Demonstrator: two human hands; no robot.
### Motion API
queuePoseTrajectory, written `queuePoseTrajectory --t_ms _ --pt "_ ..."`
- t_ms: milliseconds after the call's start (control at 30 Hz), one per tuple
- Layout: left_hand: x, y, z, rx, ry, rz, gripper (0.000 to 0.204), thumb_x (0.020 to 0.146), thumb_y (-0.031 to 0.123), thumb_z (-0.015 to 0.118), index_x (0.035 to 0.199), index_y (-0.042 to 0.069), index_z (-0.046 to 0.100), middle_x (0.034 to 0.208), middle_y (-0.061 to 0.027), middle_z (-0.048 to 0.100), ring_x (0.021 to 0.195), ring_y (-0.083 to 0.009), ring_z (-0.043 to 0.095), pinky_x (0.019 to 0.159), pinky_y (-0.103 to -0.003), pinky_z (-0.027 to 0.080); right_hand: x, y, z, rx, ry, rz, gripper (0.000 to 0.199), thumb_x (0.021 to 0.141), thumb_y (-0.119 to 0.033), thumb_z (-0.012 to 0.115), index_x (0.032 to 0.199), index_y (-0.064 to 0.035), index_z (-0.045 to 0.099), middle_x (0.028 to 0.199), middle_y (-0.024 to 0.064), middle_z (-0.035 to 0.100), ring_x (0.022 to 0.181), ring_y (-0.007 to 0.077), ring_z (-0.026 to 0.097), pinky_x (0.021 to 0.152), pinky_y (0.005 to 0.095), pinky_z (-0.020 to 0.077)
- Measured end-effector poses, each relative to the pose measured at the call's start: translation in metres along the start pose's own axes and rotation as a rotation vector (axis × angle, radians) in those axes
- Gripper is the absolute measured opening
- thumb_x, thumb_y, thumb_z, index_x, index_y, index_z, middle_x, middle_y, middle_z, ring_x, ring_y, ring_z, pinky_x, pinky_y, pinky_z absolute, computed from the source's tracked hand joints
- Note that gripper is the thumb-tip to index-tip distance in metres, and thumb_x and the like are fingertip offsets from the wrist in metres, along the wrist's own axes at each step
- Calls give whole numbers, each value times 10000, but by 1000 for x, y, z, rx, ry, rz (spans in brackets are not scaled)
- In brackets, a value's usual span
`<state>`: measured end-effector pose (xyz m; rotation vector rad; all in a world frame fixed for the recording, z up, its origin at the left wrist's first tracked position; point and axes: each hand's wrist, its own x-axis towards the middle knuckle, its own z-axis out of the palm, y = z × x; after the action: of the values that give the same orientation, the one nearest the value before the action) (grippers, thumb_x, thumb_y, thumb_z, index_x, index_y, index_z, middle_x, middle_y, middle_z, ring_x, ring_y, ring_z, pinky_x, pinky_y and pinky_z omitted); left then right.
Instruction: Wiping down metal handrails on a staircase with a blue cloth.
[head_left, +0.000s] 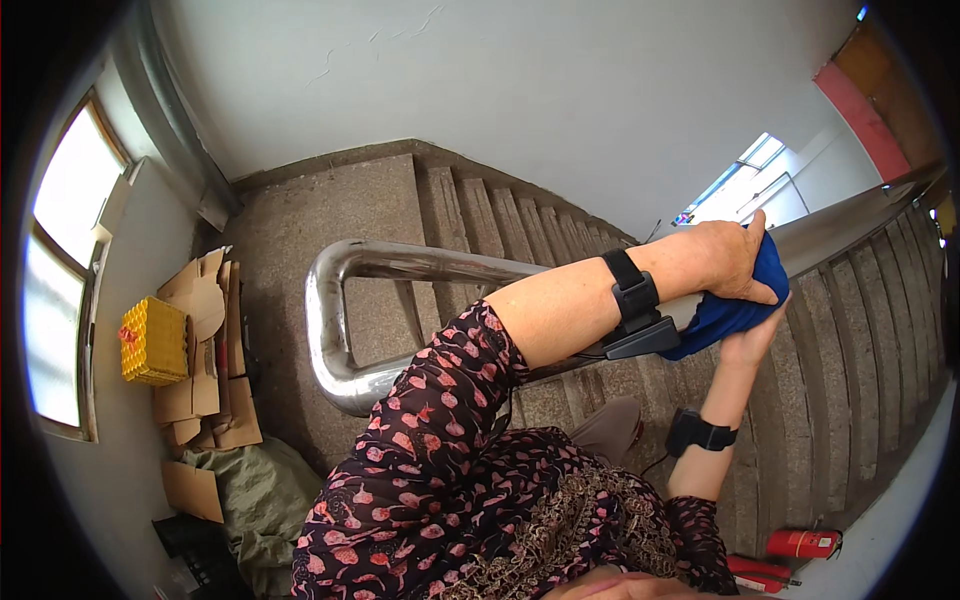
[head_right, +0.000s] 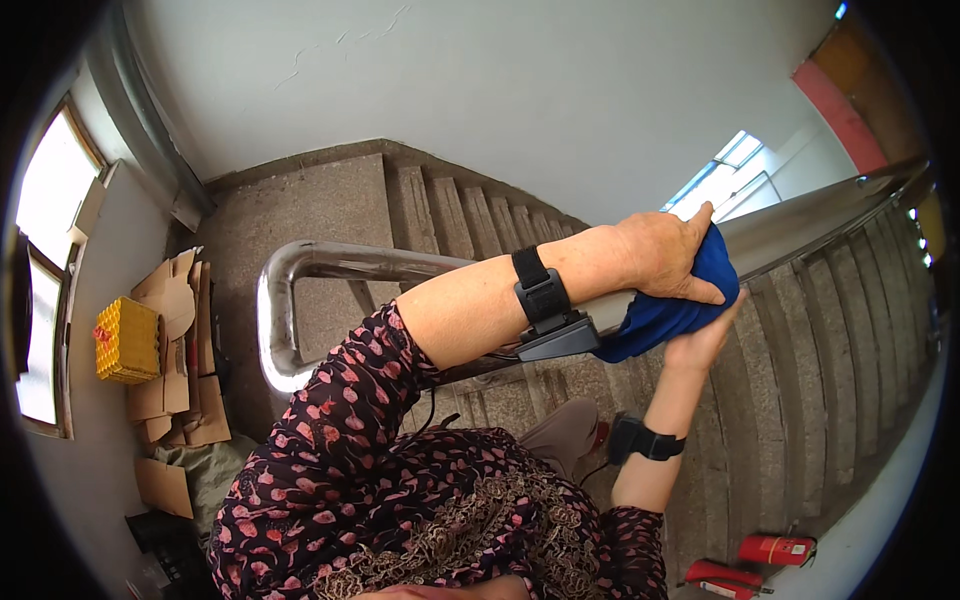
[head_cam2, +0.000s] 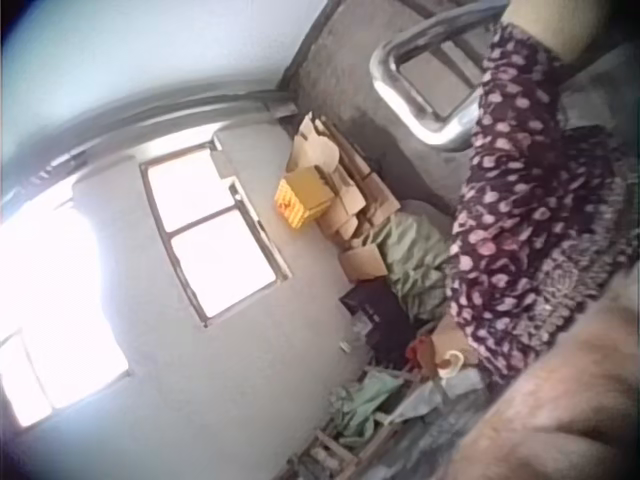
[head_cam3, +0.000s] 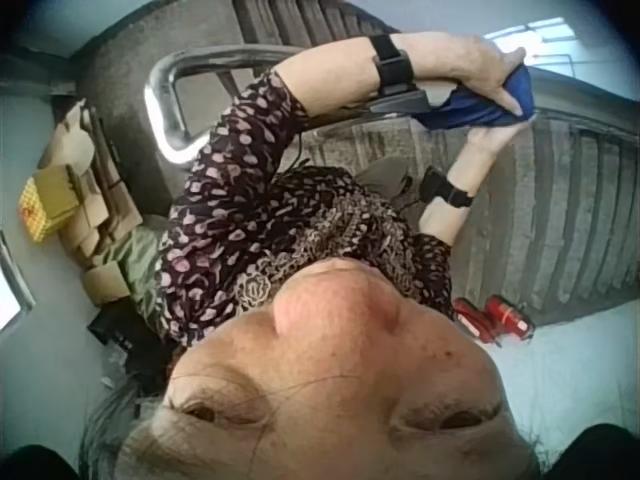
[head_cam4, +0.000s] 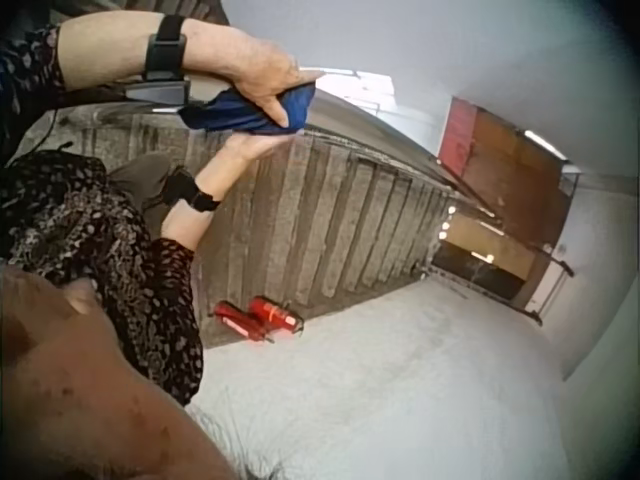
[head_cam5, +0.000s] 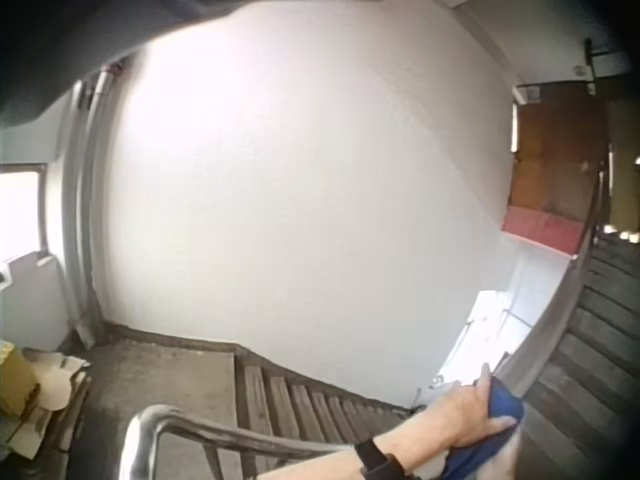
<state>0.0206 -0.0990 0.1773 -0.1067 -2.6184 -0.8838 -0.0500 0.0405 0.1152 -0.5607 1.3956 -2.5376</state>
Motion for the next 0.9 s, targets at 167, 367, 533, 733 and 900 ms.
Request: queuePoseTrajectory --t_ms 167,367,533,733,900 --pt "-5 0 -5 -8 -6 -17 1131 705 685 635 1372 -141 246 878 -260 654 833 -374 657 730 -409 540 -44 23 30 98 3 -25 703 983 -546 268 1454 -26 224 1484 126 308 1348 268 333 1118 413 281" --pt "-7 5 -9 34 -1 1 1159 722 708 600 1350 -194 233 883 -264 656 849 -359 657 743 -363 530 -70 47 -28 -261 -200 -299 607 1012 -412 344 1444 -2 228 1461 124 325 1337 228 325 1102 378 258" --pt "-5 -5 -6 56 33 -14 1148 758 751 501 1339 -208 253 880 -273 653 844 -359 659 735 -368 531 -75 24 -16 -639 -201 -483 499 979 -136 473 1393 63 279 1400 165 387 1229 216 424 1046 352 307" --pt "0 -9 -9 -10 33 -85 1058 820 719 438 1318 -202 290 915 -287 646 879 -378 650 759 -406 530 -33 -15 2 -1000 -142 -722 537 983 -157 470 1425 63 259 1407 214 391 1271 257 414 1051 362 324" --pt "-4 -5 -7 11 200 6 845 875 549 515 1323 -136 306 948 -293 623 907 -420 624 804 -433 513 13 -45 11 -1247 34 -759 582 952 -274 536 1388 61 346 1392 239 412 1256 300 443 1039 367 340"
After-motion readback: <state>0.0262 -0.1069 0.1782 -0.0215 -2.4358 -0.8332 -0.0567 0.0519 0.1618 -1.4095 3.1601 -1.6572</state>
